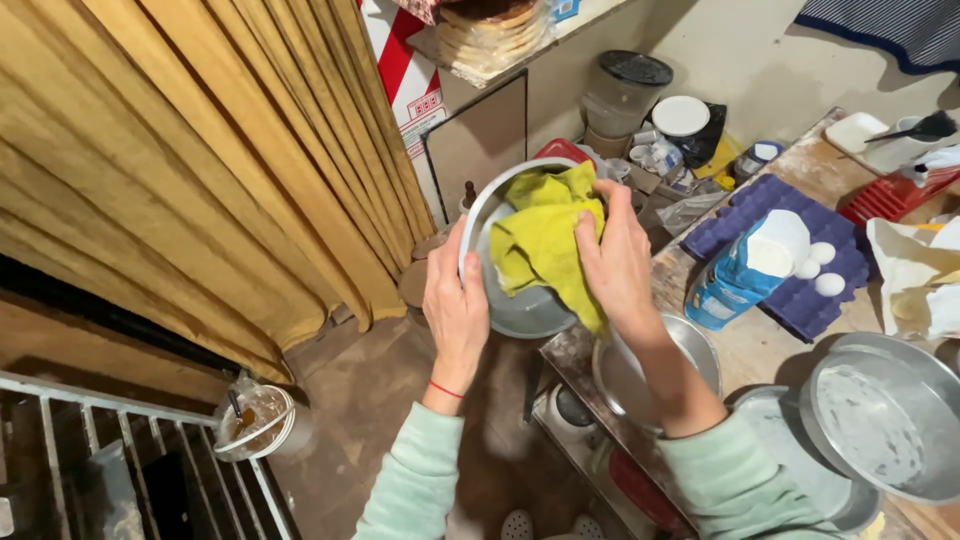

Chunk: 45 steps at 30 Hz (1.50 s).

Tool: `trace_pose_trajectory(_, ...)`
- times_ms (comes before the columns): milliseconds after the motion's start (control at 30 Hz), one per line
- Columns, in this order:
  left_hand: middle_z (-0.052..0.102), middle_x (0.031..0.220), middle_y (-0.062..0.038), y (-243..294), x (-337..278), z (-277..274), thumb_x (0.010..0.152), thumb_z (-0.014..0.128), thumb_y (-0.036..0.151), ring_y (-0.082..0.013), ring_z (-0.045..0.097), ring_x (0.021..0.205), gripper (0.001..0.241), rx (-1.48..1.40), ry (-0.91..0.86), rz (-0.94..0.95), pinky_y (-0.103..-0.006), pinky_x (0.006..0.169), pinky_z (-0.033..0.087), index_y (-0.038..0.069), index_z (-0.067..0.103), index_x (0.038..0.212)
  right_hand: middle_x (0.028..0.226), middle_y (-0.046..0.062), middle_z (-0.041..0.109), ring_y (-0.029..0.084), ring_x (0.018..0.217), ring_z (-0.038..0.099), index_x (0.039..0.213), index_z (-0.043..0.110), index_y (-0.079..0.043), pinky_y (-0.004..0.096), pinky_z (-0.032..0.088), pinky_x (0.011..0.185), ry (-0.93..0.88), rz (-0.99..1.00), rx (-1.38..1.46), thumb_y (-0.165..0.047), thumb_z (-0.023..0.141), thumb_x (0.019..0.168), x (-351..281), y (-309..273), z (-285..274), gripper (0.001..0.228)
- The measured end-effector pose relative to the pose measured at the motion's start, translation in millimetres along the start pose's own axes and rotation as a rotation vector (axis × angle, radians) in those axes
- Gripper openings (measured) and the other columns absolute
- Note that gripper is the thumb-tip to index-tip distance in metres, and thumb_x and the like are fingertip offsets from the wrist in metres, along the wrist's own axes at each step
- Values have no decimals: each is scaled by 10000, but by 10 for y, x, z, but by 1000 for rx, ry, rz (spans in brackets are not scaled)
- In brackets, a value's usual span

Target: The recorder greases and cleans several circular metal cake tins in a bakery setting.

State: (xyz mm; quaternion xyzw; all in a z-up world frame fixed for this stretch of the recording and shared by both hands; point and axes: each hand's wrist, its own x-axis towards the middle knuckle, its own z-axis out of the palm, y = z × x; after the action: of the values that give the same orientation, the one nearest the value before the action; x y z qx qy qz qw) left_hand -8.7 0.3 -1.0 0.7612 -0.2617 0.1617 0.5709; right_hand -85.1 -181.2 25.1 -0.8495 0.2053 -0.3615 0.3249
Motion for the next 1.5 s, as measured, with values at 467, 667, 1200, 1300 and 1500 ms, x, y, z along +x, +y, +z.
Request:
trace_pose_trajectory(467,665,1186,-159,26,112,-184,1101,485,240,-331,677,1072,390,-98,-120,156,-399,938,527,140,573,1468,1171,153,564,347,1139,552,1368,623,-82,423,453,987,-261,-402,-7,-182,771,794,-236,-198,325,601)
trace_pose_trajectory(667,683,1171,-129,137,328,-384,1052,530,293,-336,699,991,366,100,-282,225,-428,822,556,179,638,1383,1119,90,570,286,1105,518,1280,688,-221,431,414,884,-860,-962,-543,-137,676,831,-220,112,179,456)
trace_pose_trajectory(1200,636,1065,-167,332,318,-182,1030,580,327,-347,700,785,424,342,-363,370,-451,653,557,155,597,1417,1122,49,571,210,1052,527,1389,612,-71,350,411,831,-123,-948,-1166,-239,591,891,19,518,-126,527)
trace_pose_trajectory(1300,617,1138,-168,411,267,-127,1018,619,324,-337,710,871,435,348,-235,504,-418,654,566,144,598,1413,1076,79,577,242,1029,530,1396,611,-47,379,409,806,-176,-665,-1066,-192,633,829,-150,425,-39,585)
trace_pose_trajectory(1500,624,1188,-146,338,154,-48,1018,652,288,-319,711,948,420,305,-110,503,-399,711,581,169,606,1418,1040,154,586,342,1037,552,1306,653,-58,472,441,839,-424,-306,-604,-95,675,694,-638,338,318,613)
